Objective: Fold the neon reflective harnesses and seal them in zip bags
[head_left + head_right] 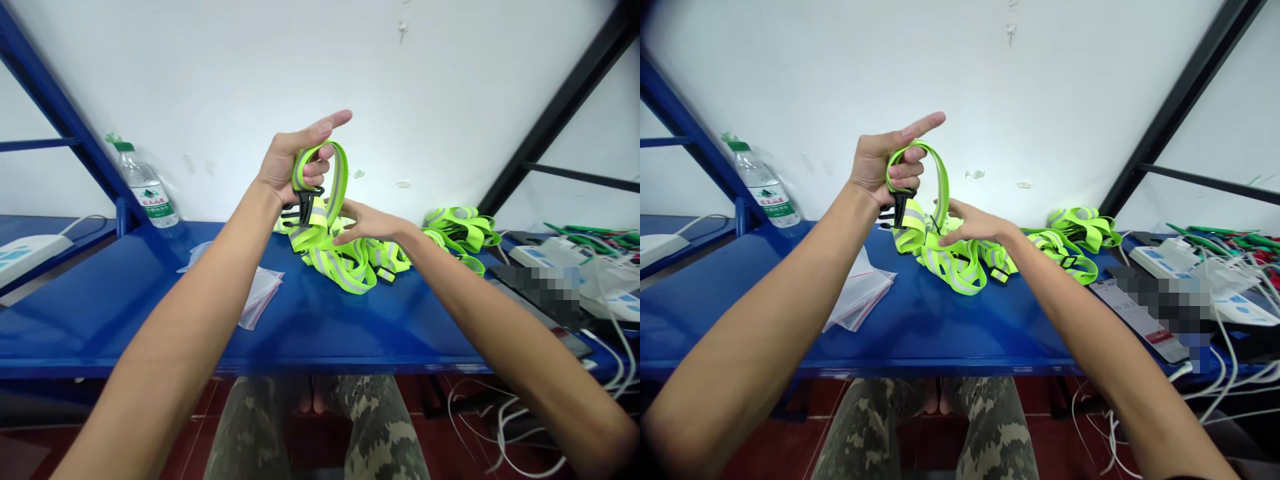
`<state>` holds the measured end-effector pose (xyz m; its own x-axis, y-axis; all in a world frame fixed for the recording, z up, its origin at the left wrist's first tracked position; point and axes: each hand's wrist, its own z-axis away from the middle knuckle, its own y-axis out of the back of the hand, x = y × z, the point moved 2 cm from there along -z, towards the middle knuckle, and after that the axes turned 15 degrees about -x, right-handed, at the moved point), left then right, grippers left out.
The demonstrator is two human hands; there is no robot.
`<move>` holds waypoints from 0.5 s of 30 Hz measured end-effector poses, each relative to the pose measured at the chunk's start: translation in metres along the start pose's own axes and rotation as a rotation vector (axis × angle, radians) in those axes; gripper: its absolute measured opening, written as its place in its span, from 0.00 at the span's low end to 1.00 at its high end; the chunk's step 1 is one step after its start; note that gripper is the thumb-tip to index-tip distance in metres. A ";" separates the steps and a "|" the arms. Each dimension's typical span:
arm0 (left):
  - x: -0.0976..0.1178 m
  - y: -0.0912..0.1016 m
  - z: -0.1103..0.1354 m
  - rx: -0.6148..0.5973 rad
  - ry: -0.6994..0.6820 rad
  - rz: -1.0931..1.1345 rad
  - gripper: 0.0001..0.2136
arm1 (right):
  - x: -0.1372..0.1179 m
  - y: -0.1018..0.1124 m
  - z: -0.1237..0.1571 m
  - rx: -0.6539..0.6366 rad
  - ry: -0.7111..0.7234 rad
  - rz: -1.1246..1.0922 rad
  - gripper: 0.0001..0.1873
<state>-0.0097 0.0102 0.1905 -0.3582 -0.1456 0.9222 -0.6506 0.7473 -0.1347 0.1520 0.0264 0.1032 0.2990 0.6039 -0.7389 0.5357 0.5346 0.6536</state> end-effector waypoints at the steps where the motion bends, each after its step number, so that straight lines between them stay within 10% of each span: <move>1: -0.001 0.000 0.001 0.073 0.002 -0.043 0.13 | -0.001 -0.006 -0.003 0.016 0.010 0.007 0.29; 5: -0.009 0.007 0.005 0.253 0.019 -0.238 0.17 | 0.017 0.002 -0.009 0.292 -0.172 0.199 0.11; 10: -0.038 0.031 0.013 0.259 0.092 -0.531 0.30 | 0.040 0.072 0.022 0.859 -0.329 0.463 0.08; 15: -0.070 0.045 0.009 0.314 0.142 -1.037 0.42 | -0.004 0.112 0.034 0.926 -0.217 0.717 0.10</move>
<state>-0.0193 0.0483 0.1166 0.5308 -0.5175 0.6712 -0.7404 0.1023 0.6644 0.2374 0.0642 0.1736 0.8425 0.4306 -0.3237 0.5317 -0.5679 0.6284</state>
